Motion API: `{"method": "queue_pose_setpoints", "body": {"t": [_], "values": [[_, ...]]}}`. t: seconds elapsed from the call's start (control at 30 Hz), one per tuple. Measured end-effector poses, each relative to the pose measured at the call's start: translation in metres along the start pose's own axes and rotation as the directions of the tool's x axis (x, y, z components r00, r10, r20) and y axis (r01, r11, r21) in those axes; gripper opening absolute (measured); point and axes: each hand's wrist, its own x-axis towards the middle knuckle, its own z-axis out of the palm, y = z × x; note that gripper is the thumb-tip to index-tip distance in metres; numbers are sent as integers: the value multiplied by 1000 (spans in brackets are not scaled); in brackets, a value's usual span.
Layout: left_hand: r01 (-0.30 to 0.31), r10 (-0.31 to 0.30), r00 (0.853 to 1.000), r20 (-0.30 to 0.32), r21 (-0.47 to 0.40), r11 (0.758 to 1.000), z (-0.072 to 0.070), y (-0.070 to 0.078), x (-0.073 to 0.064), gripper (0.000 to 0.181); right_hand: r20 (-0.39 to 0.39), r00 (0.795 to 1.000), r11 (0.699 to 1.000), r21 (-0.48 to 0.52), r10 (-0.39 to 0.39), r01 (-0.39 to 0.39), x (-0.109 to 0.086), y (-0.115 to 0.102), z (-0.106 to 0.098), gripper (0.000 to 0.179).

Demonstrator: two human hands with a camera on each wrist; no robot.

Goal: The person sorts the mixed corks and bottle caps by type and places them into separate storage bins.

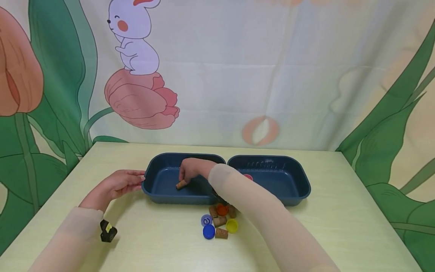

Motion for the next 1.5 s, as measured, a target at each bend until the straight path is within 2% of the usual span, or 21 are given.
{"method": "queue_pose_setpoints", "body": {"t": [0.13, 0.4, 0.9, 1.13, 1.5], "values": [[-5, 5, 1000, 4, -4, 1000, 1, 0, -1, 57, 7, 1000, 1000, 25, -14, 14, -5, 0, -1, 32], [0, 0, 1000, 1, -1, 1000, 1, 1, -1, 57, 43, 995, 994, 59, -93, 90, -1, 10, -6, 35], [5, -5, 1000, -5, 16, 1000, 0, 1, 0, 59, -79, 983, 983, 65, -167, 172, -31, -1, -25, 28], [6, -6, 1000, 0, 30, 1000, 1, 2, -1, 61, -124, 972, 971, 109, -197, 211, -43, -1, -34, 31], [3, -3, 1000, -7, 29, 1000, 0, 0, 2, 59, -131, 964, 965, 96, -230, 243, -70, 2, -43, 29]]}}
